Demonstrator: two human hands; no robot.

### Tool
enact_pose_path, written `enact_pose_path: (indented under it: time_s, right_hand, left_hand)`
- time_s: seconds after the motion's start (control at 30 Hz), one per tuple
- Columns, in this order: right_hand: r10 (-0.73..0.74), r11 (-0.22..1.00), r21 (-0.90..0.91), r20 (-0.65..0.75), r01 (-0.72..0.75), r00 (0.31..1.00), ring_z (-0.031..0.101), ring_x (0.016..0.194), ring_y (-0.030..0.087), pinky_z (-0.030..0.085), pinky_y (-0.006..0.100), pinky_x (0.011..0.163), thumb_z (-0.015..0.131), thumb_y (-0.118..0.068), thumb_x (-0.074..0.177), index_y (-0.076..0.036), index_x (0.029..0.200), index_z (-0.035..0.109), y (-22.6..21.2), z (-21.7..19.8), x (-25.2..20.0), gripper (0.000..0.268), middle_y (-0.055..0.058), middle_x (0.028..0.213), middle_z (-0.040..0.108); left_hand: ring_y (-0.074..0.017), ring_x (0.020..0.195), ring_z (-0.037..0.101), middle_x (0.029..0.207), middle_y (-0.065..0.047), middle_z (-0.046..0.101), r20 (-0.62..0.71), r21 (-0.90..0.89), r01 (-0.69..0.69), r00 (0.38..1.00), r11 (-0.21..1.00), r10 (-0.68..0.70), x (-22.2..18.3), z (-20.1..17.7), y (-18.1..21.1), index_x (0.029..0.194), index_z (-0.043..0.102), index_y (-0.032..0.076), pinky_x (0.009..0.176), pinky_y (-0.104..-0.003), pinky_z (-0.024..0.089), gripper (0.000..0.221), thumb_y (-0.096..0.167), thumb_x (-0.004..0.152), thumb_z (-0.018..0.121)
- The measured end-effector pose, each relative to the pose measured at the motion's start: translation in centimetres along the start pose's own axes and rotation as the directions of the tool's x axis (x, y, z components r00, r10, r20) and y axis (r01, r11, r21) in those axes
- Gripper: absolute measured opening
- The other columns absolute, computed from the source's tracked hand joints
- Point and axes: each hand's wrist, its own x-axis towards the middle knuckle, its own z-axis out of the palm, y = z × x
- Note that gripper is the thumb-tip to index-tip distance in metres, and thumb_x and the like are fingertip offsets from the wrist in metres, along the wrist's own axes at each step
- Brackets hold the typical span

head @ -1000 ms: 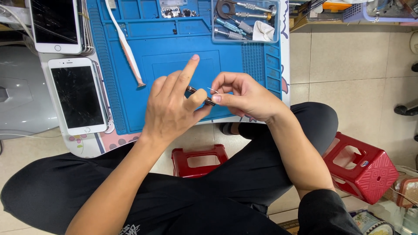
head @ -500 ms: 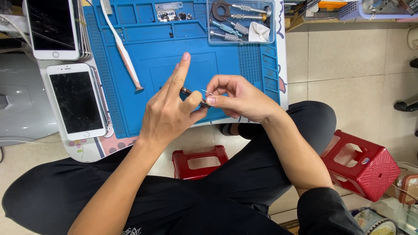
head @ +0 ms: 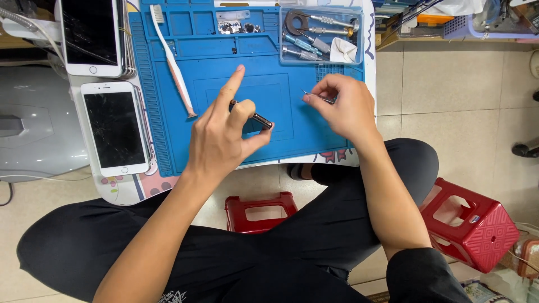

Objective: The person uses a metal prying tool to carefully separate the screen assembly from the back casing of a smartphone. They work around the edges to release the adhesive and then lift the screen off, exposing the internal components.

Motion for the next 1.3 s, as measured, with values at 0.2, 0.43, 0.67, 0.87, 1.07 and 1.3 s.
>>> enact_pose_path:
  time_s: [0.2,0.43,0.67,0.87,1.07,1.3]
  right_hand:
    - [-0.021,0.989,-0.144,0.038,0.027,0.999,0.071,0.087,0.021,0.05,0.042,0.064,0.087,-0.041,0.087,-0.022,0.092,0.083,1.5,2.5,1.7,0.02,-0.004,0.093,0.078]
    - [-0.011,0.996,0.094,0.075,0.004,0.997,0.061,0.078,0.011,0.051,0.03,0.073,0.093,-0.037,0.082,-0.018,0.109,0.08,1.4,-1.5,2.3,0.035,-0.002,0.097,0.076]
    - [0.043,0.997,-0.054,-0.064,-0.046,0.997,0.062,0.075,0.014,0.045,0.038,0.064,0.079,-0.033,0.097,-0.023,0.092,0.083,2.7,-2.5,3.6,0.012,-0.006,0.08,0.075]
    - [-0.136,0.912,-0.409,-0.285,0.008,0.949,0.072,0.092,0.036,0.054,0.052,0.061,0.068,-0.02,0.103,-0.021,0.113,0.086,8.7,-2.1,7.4,0.021,0.007,0.106,0.08]
    - [-0.069,0.919,-0.394,-0.193,-0.013,0.979,0.068,0.1,0.041,0.054,0.057,0.068,0.069,-0.02,0.102,-0.022,0.118,0.086,9.2,-1.5,8.4,0.023,0.013,0.111,0.076]
    - [-0.127,0.885,-0.465,-0.291,-0.024,0.948,0.07,0.094,0.037,0.053,0.052,0.059,0.085,-0.031,0.094,-0.022,0.111,0.088,10.3,-1.3,9.3,0.02,0.012,0.108,0.071]
  left_hand:
    - [-0.0262,0.073,0.068,0.156,-0.024,0.054,-0.053,-0.014,0.04,0.998,0.999,-0.04,0.3,0.2,-0.4,0.109,0.045,0.011,0.053,-0.034,0.053,0.056,0.021,0.089,0.096]
    - [-0.0263,0.077,0.071,0.152,-0.022,0.058,-0.08,-0.008,0.075,0.994,0.997,-0.076,0.3,0.2,-0.8,0.108,0.045,0.011,0.051,-0.035,0.053,0.057,0.024,0.086,0.096]
    - [-0.0265,0.076,0.071,0.15,-0.023,0.059,-0.073,-0.024,0.062,0.995,0.998,-0.063,0.5,0.2,-0.5,0.106,0.045,0.012,0.053,-0.036,0.055,0.055,0.023,0.086,0.095]
    - [-0.0245,0.074,0.068,0.147,-0.022,0.061,-0.076,-0.025,0.063,0.995,0.998,-0.065,0.4,0.1,-0.4,0.106,0.045,0.012,0.052,-0.036,0.053,0.054,0.023,0.086,0.094]
    - [-0.025,0.073,0.067,0.148,-0.022,0.06,-0.076,-0.029,0.062,0.995,0.998,-0.064,0.4,0.2,-0.3,0.106,0.044,0.013,0.053,-0.036,0.053,0.054,0.023,0.086,0.094]
    - [-0.0274,0.076,0.069,0.148,-0.024,0.06,-0.059,-0.032,0.06,0.996,0.998,-0.061,0.5,0.2,-0.3,0.106,0.044,0.013,0.055,-0.036,0.055,0.056,0.022,0.085,0.095]
